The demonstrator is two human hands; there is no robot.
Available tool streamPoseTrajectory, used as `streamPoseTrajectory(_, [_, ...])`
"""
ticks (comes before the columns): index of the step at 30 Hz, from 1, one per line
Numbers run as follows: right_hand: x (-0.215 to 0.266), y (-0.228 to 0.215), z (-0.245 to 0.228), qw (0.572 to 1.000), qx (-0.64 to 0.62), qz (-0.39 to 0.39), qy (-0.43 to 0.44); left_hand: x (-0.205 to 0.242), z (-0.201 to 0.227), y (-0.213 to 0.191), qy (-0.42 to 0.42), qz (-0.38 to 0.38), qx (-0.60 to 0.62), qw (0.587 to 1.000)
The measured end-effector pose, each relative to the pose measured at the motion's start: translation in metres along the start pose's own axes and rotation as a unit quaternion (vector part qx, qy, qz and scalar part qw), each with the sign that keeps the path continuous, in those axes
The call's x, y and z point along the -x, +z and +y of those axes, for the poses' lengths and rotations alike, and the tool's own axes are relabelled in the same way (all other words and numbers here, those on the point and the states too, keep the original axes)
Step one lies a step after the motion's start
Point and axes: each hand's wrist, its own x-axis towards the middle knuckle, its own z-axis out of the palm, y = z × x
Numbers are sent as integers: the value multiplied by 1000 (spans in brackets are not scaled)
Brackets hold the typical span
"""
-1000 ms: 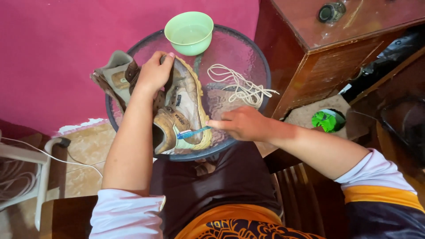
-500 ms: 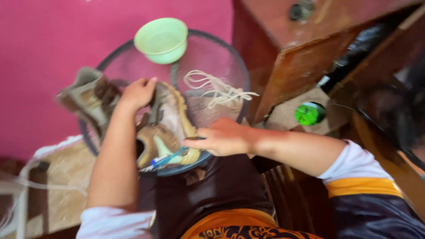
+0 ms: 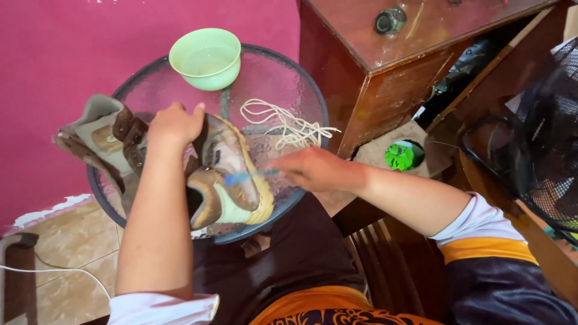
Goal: Cleaning the sole of a work boot with a toothbrush and water at a repair bench.
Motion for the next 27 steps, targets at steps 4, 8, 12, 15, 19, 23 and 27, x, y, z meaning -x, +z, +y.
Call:
streamPoseTrajectory(4, [0,-2,12,996,-45,-6,72,26,27,-27,41,3,22,999])
streamPoseTrajectory(8, [6,3,22,990,-98,-16,103,121,51,-81,122,-12,57,991])
streamPoseTrajectory(12, [-6,-14,27,987,-76,-112,88,196,31,-60,169,-3,81,982])
streamPoseTrajectory(15, [-7,-15,25,978,-81,-132,137,223,-2,1,295,185,60,936])
streamPoseTrajectory(19, [-12,-23,10,975,-128,-112,146,223,-10,51,274,302,56,911])
streamPoseTrajectory(23, [-6,-14,13,978,-182,-60,80,213,-11,52,367,299,199,858])
streamPoseTrajectory(27, [-8,-15,24,972,-100,-107,183,205,-19,44,391,257,200,861])
